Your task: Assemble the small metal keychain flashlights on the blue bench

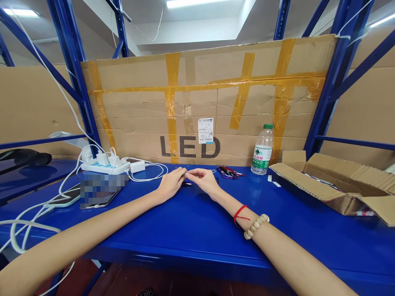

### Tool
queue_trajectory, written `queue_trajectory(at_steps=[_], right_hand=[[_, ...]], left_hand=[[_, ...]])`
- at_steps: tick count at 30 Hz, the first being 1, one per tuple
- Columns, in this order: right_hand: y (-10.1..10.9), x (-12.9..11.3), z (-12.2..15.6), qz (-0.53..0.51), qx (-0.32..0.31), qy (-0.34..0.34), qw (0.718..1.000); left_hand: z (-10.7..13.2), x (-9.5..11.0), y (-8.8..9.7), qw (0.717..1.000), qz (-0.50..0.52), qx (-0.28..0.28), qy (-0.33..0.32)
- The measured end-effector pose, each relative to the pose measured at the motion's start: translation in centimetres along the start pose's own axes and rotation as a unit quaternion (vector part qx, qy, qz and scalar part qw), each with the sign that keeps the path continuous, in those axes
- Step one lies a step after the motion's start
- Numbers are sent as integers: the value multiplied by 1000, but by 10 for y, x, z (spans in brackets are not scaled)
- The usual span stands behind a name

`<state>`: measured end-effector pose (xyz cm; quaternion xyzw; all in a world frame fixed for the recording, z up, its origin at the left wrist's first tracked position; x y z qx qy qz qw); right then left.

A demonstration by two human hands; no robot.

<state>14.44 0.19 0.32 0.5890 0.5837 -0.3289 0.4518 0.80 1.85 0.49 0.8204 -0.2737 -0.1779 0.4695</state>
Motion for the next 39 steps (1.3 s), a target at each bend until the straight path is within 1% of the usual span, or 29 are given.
queue_trajectory(at_steps=[7,12,15,17,20,23,25,27,32,35,39], right_hand=[[-1,4,-1,-8,29,36,999],[0,10,-5,4,45,38,998],[2,10,-5,41,53,50,996],[2,8,-5,95,60,76,991],[2,3,-1,213,62,131,966],[1,-5,4,331,41,180,925],[0,-9,6,387,22,193,901],[0,-12,8,418,14,191,888],[0,-18,10,464,5,184,867],[-2,-19,11,492,1,200,847],[-4,-18,12,532,26,229,815]], left_hand=[[-1,0,-3,999,38,-33,10],[-1,1,-3,998,54,-38,3],[-1,2,-3,997,61,-47,-2],[-2,2,-3,997,60,-49,2],[-2,1,-3,997,55,-49,9],[-1,0,-3,997,46,-58,17],[-1,0,-3,997,45,-63,24],[-1,0,-3,997,48,-63,19],[-1,0,-4,996,64,-57,3],[-2,-2,-6,995,91,-36,-11],[-4,-6,-9,990,136,-6,-29]])
Point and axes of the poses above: each hand's wrist, its own z-axis away from the middle knuckle, its own y-axis out of the back of the hand, x = y × z, the point moved 2 cm from there along -z, towards the middle knuckle, and after that the axes turned 5 degrees about -x, right-handed, at the moved point
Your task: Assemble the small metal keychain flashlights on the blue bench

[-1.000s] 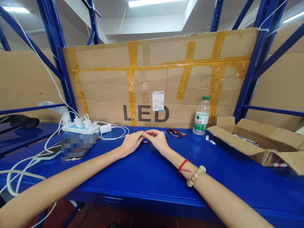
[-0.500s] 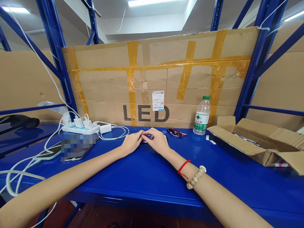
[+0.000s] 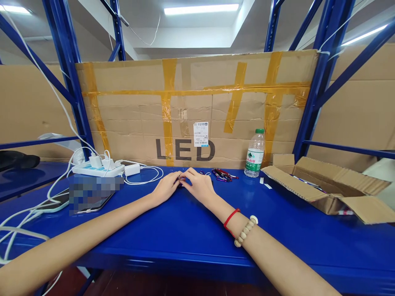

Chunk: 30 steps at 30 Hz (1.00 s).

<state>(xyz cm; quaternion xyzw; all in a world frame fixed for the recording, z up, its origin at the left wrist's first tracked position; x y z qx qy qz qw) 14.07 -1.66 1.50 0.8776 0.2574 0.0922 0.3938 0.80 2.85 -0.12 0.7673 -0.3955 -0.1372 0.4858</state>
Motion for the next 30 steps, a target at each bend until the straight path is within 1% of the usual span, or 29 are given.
queue_trajectory(at_steps=[4,9,13,16,18,21,24,26,28,30], right_hand=[[-1,1,0,44,12,10,999],[-4,2,1,71,-12,52,996],[-5,2,1,73,-23,47,996],[-4,0,1,53,-36,43,997],[-3,-2,1,32,-41,33,998],[-2,-1,1,-13,-28,-1,1000],[-2,4,0,-57,-5,-39,998],[-3,11,0,-65,0,-62,996],[-7,19,0,-60,-15,-79,995],[-11,26,1,-45,-45,-79,995]], left_hand=[[1,-1,1,1000,4,15,-5],[2,3,4,998,-63,16,1],[2,5,6,995,-98,10,3],[2,5,6,994,-109,9,6],[2,5,6,994,-112,13,12],[2,4,5,993,-110,30,27],[2,2,4,992,-103,46,48],[2,3,4,992,-102,50,61],[2,4,5,991,-102,47,67],[3,6,5,991,-103,50,76]])
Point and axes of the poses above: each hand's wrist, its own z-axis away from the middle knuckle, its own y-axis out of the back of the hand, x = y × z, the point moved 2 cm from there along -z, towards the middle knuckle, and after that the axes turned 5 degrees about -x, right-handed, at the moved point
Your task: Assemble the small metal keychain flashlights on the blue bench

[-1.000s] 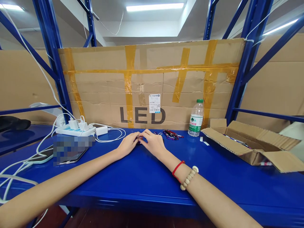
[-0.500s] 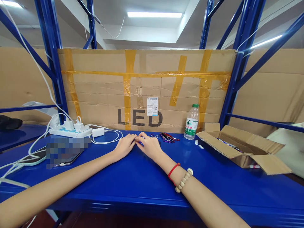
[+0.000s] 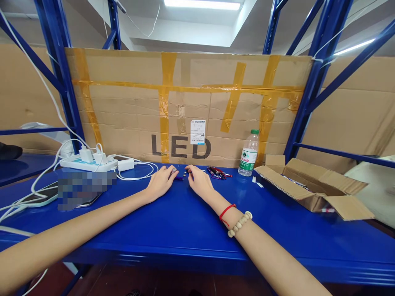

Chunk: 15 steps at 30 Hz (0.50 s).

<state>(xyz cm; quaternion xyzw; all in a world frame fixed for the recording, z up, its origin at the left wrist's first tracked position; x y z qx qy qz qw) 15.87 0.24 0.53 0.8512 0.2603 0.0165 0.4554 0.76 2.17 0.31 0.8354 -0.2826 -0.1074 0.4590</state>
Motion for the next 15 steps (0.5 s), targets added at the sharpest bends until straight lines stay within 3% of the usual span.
queue_trajectory(at_steps=[4,10,15], right_hand=[[-10,9,1,48,-73,47,995],[-22,14,1,78,-150,89,982],[-22,16,0,91,-169,91,977]], left_hand=[[2,5,2,1000,0,-15,-13],[5,11,5,993,-17,-42,-106],[6,13,5,990,-34,-49,-128]])
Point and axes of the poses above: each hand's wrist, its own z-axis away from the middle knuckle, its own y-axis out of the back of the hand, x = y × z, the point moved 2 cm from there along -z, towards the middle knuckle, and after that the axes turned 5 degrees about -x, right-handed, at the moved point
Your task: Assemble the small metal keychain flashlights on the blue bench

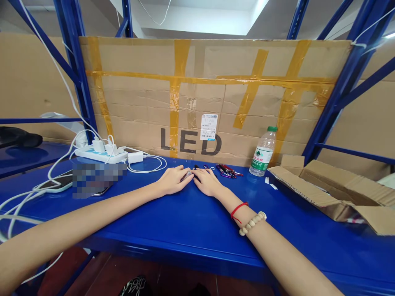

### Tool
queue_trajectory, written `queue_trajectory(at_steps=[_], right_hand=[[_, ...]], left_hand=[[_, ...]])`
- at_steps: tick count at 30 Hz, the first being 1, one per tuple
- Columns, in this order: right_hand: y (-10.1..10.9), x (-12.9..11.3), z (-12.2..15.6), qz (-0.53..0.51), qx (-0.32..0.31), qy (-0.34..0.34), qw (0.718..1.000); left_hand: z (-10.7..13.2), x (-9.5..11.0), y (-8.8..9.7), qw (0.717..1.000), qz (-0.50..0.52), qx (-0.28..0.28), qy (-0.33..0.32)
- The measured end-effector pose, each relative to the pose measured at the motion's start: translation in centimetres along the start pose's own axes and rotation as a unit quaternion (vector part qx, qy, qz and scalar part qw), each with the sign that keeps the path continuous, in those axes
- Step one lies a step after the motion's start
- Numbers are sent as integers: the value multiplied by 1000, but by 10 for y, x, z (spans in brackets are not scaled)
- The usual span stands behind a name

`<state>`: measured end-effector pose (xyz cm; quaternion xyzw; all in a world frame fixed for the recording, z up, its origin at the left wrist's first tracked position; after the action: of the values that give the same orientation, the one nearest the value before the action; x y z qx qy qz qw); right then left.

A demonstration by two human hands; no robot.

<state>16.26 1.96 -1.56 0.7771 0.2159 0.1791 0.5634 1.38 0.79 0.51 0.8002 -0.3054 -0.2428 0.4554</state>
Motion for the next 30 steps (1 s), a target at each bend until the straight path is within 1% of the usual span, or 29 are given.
queue_trajectory(at_steps=[5,11,19,25,30], right_hand=[[8,-2,1,5,53,1,999],[17,-2,2,-10,84,-66,994],[20,-4,4,30,68,-75,994],[23,-6,5,42,58,-88,994],[22,-6,4,59,43,-83,994]], left_hand=[[0,0,1,1000,0,-14,16],[1,-1,1,1000,-4,2,14],[0,0,4,1000,-1,4,15],[0,1,5,999,4,2,33],[-1,0,4,999,-6,5,43]])
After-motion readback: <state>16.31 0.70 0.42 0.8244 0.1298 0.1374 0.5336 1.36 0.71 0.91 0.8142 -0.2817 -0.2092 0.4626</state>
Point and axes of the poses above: each hand's wrist, its own z-axis away from the middle knuckle, its own y-axis out of the back of the hand, x = y × z, the point moved 2 cm from there along -z, towards the middle knuckle, and after that the axes turned 5 degrees about -x, right-handed, at the moved point
